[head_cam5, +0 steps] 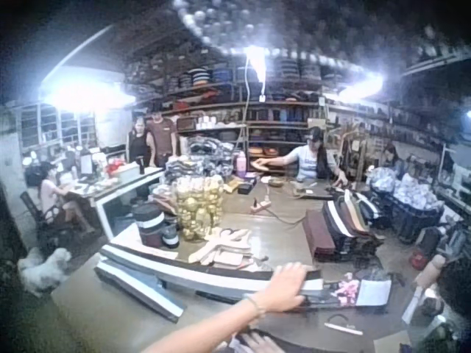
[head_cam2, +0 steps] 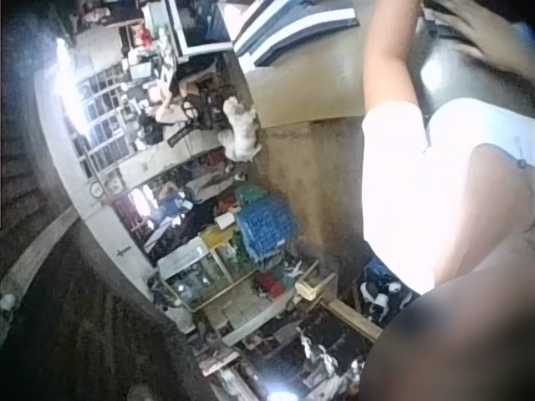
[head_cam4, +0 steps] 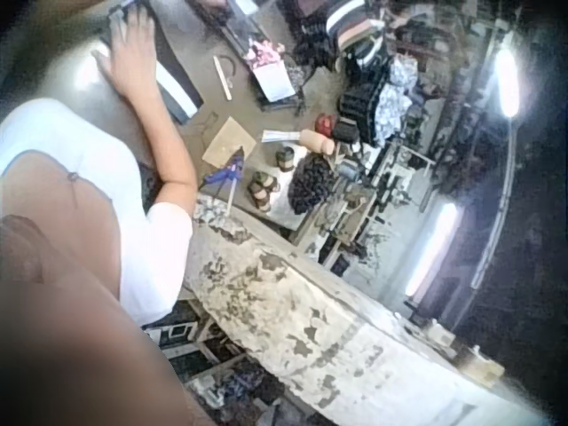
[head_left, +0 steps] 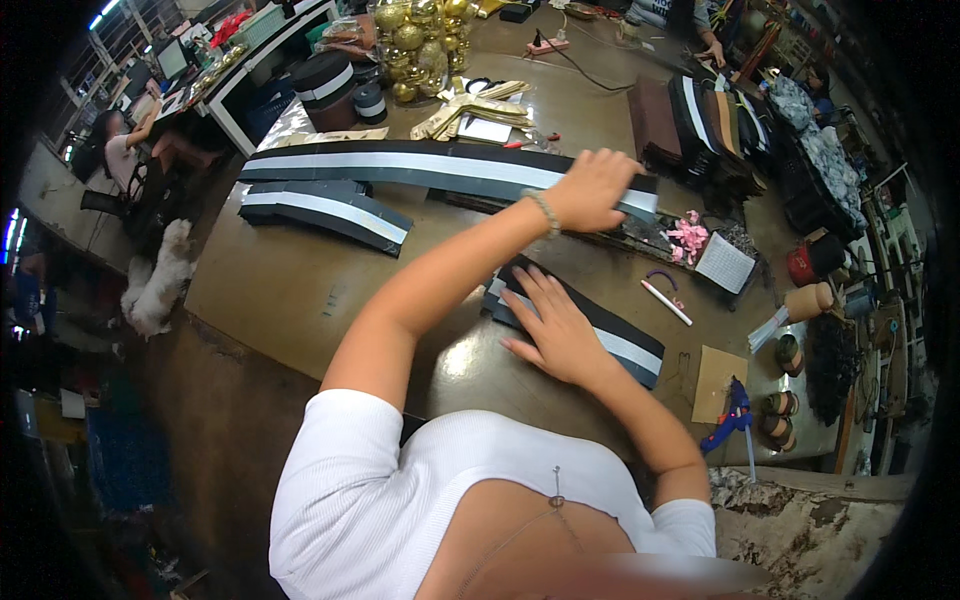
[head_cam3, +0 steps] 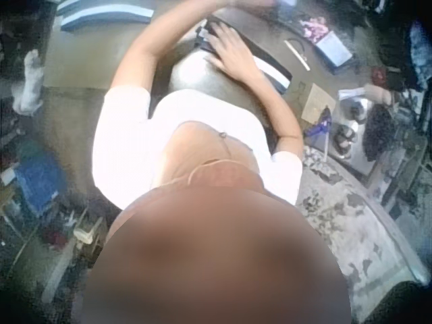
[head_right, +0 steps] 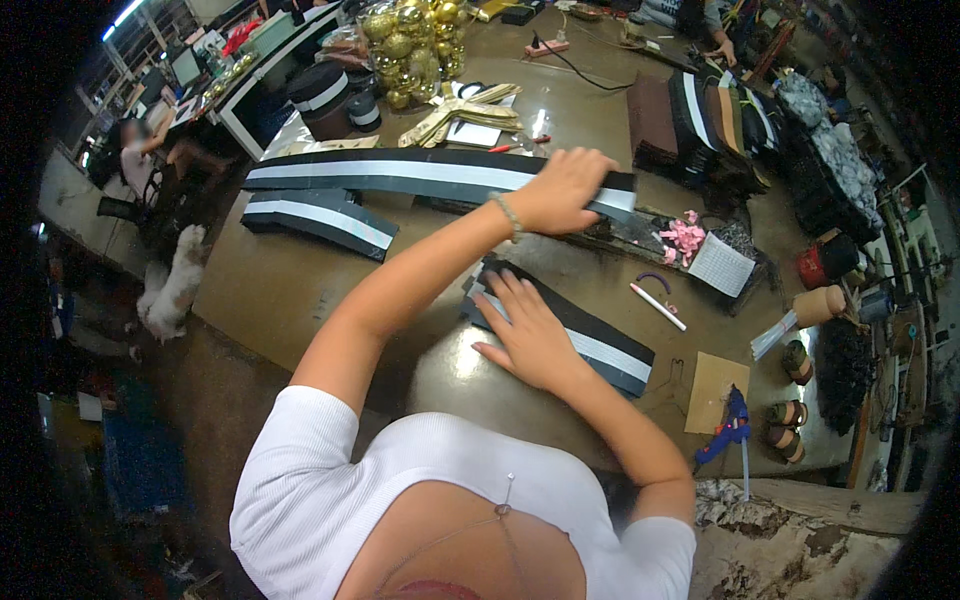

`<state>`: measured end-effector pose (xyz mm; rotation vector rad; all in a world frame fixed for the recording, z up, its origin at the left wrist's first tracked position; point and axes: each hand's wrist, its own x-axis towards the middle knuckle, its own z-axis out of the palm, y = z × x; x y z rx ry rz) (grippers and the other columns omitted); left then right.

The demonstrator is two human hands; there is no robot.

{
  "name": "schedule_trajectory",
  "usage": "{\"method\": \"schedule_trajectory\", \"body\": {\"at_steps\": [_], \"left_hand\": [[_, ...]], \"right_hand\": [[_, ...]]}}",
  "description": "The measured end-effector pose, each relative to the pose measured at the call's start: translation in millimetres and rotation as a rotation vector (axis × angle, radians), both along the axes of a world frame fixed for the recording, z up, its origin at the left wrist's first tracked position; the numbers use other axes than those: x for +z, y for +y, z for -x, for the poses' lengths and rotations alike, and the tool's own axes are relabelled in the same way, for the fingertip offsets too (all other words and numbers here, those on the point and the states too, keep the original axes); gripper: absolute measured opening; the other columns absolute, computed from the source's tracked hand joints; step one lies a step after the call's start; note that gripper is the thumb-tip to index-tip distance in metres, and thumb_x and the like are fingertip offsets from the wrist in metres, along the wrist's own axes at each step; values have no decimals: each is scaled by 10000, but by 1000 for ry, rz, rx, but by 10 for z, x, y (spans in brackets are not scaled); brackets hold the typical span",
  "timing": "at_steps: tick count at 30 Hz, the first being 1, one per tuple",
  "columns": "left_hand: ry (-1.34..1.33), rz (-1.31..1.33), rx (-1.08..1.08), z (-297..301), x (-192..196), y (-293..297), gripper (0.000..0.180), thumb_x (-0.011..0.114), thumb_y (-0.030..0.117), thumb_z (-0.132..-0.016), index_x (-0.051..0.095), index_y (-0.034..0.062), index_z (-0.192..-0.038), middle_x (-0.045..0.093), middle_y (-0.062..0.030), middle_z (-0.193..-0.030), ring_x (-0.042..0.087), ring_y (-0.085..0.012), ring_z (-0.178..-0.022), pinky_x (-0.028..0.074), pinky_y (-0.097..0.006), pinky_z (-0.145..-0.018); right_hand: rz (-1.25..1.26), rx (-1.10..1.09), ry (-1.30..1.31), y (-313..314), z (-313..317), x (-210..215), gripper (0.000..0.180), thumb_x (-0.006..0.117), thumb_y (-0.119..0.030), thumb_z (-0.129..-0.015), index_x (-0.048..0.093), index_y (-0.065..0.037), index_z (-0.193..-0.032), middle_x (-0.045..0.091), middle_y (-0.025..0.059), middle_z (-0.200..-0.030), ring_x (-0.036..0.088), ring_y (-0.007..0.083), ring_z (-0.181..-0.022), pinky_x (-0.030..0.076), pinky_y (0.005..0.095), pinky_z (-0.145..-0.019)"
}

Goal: The person assembles black and white striped foam pieces on a workbench. They repeatedly pick up a strip, align it with a fixture, press it into place, and stack the finished unit. The person handles multiple strips one at a time and builds a growing stack of completed pieces.

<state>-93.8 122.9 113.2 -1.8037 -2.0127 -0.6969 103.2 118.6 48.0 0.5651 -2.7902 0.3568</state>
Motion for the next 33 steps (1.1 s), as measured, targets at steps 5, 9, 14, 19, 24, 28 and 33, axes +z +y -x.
{"method": "schedule_trajectory", "body": {"at_steps": [5,9,14,19,24,28,33], "left_hand": [[98,1,-147,-753,401,247,728,813,291,-650,500,32,-1254,528,-128,-1095,507,-296,-1044,391,-415,-852],[66,-275,-258,-1129,595,159,823,870,355,-570,521,79,-1262,517,-101,-1107,481,-290,-1071,368,-436,-945],[-100,-559,-255,-637,264,-69,993,870,587,-640,397,207,-1426,424,-184,-1402,366,-389,-1361,122,-634,-1154],[-71,-345,-6,168,-170,-252,768,860,226,-642,453,189,-1292,442,-134,-1403,412,-340,-1346,192,-596,-1151],[-36,-140,6,321,-309,-145,599,837,163,-639,603,233,-1187,483,-119,-1348,435,-334,-1309,299,-497,-1084],[-146,-23,39,397,-325,-48,574,814,155,-665,654,293,-1198,510,-117,-1323,441,-333,-1298,311,-460,-1081],[-129,20,41,530,-429,7,572,777,140,-701,682,335,-1230,529,-114,-1298,455,-340,-1272,323,-457,-1074]], "right_hand": [[-314,57,356,-65,944,401,383,592,-230,-865,554,-30,-1190,275,223,-1608,237,389,-1506,150,626,-1206],[-520,-330,150,549,1196,608,363,611,-319,-864,574,-131,-1172,360,202,-1546,289,367,-1457,190,657,-1160],[-471,-156,557,1308,761,1119,378,645,-139,-778,601,-122,-1153,575,124,-1258,562,271,-1124,443,418,-969],[-695,-193,391,1732,379,1514,443,659,-150,-770,617,-239,-1201,559,49,-1135,539,202,-999,414,341,-820],[-726,-267,302,2082,348,1303,550,592,-130,-856,597,-376,-1348,567,47,-1239,541,203,-1017,411,333,-847],[-733,-365,214,2362,416,1063,540,563,-128,-878,614,-403,-1340,571,52,-1249,546,206,-1016,415,334,-855],[-664,-324,253,2519,503,824,552,583,-111,-866,622,-411,-1328,574,57,-1213,554,211,-1004,413,341,-851]]}}
